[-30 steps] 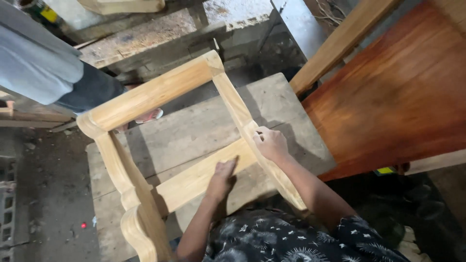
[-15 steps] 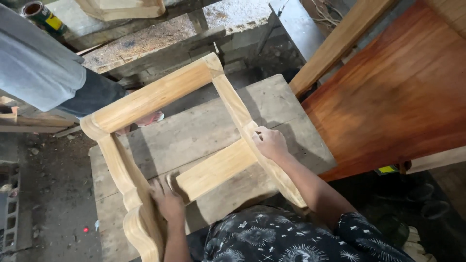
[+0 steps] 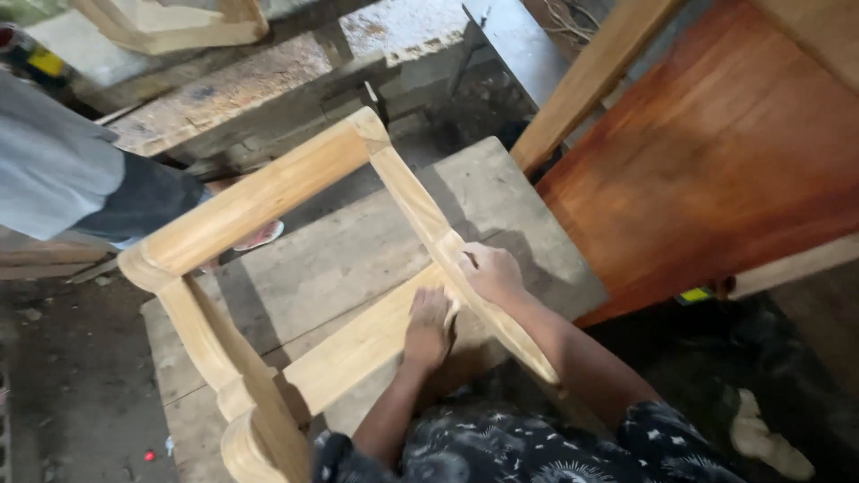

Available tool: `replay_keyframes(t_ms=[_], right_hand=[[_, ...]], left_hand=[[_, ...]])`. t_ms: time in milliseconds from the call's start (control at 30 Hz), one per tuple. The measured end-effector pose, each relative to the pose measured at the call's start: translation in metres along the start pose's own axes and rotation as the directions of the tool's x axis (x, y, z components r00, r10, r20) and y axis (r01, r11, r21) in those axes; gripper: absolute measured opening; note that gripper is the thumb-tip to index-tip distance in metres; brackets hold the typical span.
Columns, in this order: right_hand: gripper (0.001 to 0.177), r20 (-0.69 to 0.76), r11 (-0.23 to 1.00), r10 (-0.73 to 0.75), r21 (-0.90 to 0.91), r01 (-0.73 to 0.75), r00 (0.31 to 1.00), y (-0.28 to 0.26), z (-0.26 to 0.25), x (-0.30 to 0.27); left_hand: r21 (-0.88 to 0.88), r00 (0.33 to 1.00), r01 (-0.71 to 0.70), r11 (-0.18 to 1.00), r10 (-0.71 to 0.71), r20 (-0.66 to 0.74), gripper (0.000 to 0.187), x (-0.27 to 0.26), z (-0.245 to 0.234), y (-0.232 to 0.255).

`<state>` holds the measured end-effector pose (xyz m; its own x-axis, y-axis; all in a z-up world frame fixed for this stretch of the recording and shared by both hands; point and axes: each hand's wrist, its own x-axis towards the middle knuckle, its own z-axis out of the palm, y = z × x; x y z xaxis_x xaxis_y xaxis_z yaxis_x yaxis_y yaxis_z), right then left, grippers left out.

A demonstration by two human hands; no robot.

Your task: The person sands the surface of a wooden chair frame using a piece of sandpaper. They hold the chair steady with one hand while rubbing the sandpaper back and forth across the wood with the other hand.

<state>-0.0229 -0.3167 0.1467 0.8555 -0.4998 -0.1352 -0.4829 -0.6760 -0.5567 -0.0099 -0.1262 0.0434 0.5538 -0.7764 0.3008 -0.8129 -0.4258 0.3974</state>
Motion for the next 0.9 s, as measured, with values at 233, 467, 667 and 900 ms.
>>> replay_keyframes(t_ms=[233,467,667,900], right_hand=[[0.028,0.025,0.999,0.007,-0.037,-0.007,1.0,-0.002,0.003,0.004],[0.029,0.061,0.999,0.012,-0.054,-0.009,0.998,-0.006,0.0,0.002],[0.034,0.065,0.995,0.093,0.011,-0.094,0.994,0.008,0.01,0.007],[0.033,0.093,0.994,0.071,0.071,-0.078,0.993,0.007,0.004,0.006]], left_hand=[[0.043,0.628,0.774,0.631,-0.758,-0.179,0.05,-0.191,-0.04,-0.045],[-0.027,0.756,0.628,0.777,-0.619,-0.213,0.07,-0.143,0.035,-0.062],[-0.001,0.994,0.06,0.998,-0.06,-0.095,0.032,0.025,0.047,-0.006],[-0.003,0.938,0.344,0.939,-0.344,-0.049,0.054,-0.129,0.037,-0.078]])
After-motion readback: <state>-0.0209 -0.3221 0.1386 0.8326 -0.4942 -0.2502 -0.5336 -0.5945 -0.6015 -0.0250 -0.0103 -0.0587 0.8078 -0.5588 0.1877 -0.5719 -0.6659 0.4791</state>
